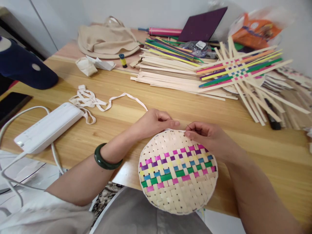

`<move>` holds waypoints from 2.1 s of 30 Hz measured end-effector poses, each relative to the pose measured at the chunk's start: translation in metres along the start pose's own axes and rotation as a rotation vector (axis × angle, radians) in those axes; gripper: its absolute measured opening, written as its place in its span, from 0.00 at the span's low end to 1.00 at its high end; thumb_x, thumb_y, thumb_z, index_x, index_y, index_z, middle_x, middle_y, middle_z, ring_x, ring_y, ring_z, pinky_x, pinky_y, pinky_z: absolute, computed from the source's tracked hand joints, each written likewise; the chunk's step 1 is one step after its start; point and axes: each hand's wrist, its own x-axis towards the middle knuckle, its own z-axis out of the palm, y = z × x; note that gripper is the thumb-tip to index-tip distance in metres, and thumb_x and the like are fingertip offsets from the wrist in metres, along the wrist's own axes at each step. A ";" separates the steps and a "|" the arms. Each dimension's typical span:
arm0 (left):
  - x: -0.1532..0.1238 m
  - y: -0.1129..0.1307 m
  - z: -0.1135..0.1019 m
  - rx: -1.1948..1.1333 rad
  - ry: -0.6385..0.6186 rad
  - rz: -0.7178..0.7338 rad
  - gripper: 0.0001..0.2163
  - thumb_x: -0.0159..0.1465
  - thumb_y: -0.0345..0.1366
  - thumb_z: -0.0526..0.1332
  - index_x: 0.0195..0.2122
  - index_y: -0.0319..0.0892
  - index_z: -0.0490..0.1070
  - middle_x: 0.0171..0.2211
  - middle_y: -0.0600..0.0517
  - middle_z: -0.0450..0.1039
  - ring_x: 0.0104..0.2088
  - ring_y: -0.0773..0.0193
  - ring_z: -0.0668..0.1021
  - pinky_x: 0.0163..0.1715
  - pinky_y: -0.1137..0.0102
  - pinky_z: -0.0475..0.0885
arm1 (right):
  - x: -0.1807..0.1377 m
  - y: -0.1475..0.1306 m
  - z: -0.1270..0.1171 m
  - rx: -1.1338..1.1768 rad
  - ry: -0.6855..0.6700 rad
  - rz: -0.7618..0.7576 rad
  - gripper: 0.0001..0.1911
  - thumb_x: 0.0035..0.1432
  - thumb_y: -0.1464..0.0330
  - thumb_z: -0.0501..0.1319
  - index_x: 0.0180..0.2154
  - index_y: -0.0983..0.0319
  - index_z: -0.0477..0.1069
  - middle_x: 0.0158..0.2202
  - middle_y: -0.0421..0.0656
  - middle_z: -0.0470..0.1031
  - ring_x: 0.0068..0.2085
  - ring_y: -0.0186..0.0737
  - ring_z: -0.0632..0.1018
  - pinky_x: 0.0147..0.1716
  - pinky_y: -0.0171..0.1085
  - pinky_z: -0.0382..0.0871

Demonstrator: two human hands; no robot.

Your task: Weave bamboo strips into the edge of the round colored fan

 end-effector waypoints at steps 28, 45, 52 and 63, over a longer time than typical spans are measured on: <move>-0.003 -0.002 0.005 -0.181 -0.093 -0.258 0.11 0.56 0.42 0.64 0.30 0.38 0.76 0.25 0.53 0.73 0.23 0.71 0.71 0.22 0.76 0.65 | 0.002 0.001 0.004 -0.010 0.037 0.007 0.12 0.54 0.58 0.61 0.30 0.60 0.69 0.25 0.39 0.65 0.26 0.32 0.66 0.24 0.33 0.59; -0.006 -0.003 0.015 -0.207 -0.009 -0.269 0.18 0.58 0.48 0.59 0.22 0.38 0.69 0.17 0.56 0.63 0.17 0.74 0.63 0.16 0.75 0.53 | 0.003 0.007 0.005 0.009 0.077 -0.054 0.11 0.55 0.59 0.61 0.31 0.60 0.70 0.25 0.38 0.66 0.26 0.31 0.66 0.23 0.32 0.60; -0.005 -0.005 0.014 -0.229 -0.002 -0.302 0.16 0.53 0.48 0.65 0.26 0.37 0.74 0.18 0.56 0.66 0.18 0.73 0.65 0.17 0.76 0.57 | 0.002 0.006 0.006 0.000 0.090 -0.052 0.11 0.54 0.58 0.61 0.30 0.60 0.69 0.24 0.38 0.65 0.25 0.31 0.66 0.22 0.32 0.58; -0.002 -0.003 0.022 -0.240 0.029 -0.261 0.07 0.54 0.37 0.64 0.25 0.38 0.74 0.22 0.55 0.70 0.21 0.74 0.68 0.19 0.78 0.61 | 0.003 0.004 0.008 -0.018 0.068 -0.026 0.11 0.54 0.59 0.61 0.29 0.60 0.69 0.25 0.38 0.66 0.26 0.32 0.66 0.23 0.32 0.59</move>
